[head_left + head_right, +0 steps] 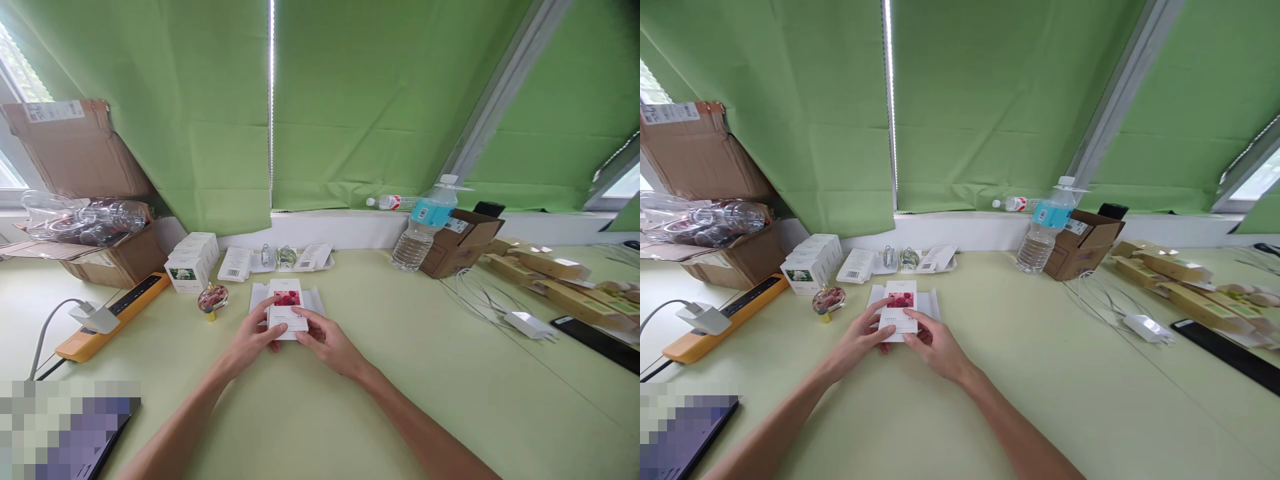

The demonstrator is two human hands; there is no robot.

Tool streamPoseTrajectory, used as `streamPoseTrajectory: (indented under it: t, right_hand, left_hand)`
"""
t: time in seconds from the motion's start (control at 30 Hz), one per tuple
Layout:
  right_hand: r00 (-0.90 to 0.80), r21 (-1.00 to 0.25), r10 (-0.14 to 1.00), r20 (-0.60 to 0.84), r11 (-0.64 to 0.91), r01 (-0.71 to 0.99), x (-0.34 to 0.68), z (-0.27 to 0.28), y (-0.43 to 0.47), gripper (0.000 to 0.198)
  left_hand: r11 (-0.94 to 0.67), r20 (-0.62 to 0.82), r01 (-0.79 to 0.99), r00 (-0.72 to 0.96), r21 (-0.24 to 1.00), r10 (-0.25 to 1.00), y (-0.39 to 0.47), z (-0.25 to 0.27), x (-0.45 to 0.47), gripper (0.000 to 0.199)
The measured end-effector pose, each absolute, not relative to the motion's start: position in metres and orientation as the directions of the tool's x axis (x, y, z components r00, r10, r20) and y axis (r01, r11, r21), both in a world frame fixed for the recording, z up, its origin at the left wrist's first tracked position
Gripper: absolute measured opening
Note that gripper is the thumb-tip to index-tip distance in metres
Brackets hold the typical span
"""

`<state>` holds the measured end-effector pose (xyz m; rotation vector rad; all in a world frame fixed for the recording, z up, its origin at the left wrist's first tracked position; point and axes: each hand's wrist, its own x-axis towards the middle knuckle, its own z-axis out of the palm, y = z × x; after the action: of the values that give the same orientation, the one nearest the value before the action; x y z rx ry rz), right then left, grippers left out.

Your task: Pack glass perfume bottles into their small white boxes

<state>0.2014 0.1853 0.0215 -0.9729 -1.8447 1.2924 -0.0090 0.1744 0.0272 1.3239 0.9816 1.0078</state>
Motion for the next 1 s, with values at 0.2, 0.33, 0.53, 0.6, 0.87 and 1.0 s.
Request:
streamPoseTrajectory:
  t: [0.2,0.33,0.53,0.6,0.87,1.0]
  right_hand:
    - [-0.489,-0.950,0.865,0.109,0.235,0.204,0.2015,0.0205,0.1858,0.052]
    - [-0.488,-0.949,0.866,0.108,0.236,0.209,0.2016,0.0200,0.1863,0.052]
    - [-0.494,-0.952,0.862,0.111,0.235,0.196,0.2014,0.0205,0.1854,0.052]
    - [-0.492,-0.950,0.863,0.115,0.240,0.198,0.2010,0.0205,0.1852,0.052]
    - [-0.484,-0.949,0.867,0.118,0.241,0.201,0.1999,0.0190,0.1866,0.051]
    - [-0.483,-0.945,0.867,0.121,0.249,0.211,0.2001,0.0199,0.1859,0.051]
  left_hand:
    - [0.005,0.003,-0.027,0.275,1.000,0.961,0.1744,0.0266,-0.0087,0.072]
    - [0.014,-0.007,-0.023,0.274,1.000,0.962,0.1749,0.0269,-0.0086,0.073]
    - [0.014,-0.011,-0.011,0.284,1.000,0.959,0.1743,0.0279,-0.0087,0.072]
    - [0.010,-0.008,-0.006,0.283,1.000,0.959,0.1743,0.0274,-0.0088,0.072]
    - [-0.020,0.022,-0.012,0.274,1.000,0.962,0.1747,0.0227,-0.0080,0.072]
    - [-0.028,0.027,0.000,0.262,1.000,0.965,0.1741,0.0242,-0.0072,0.072]
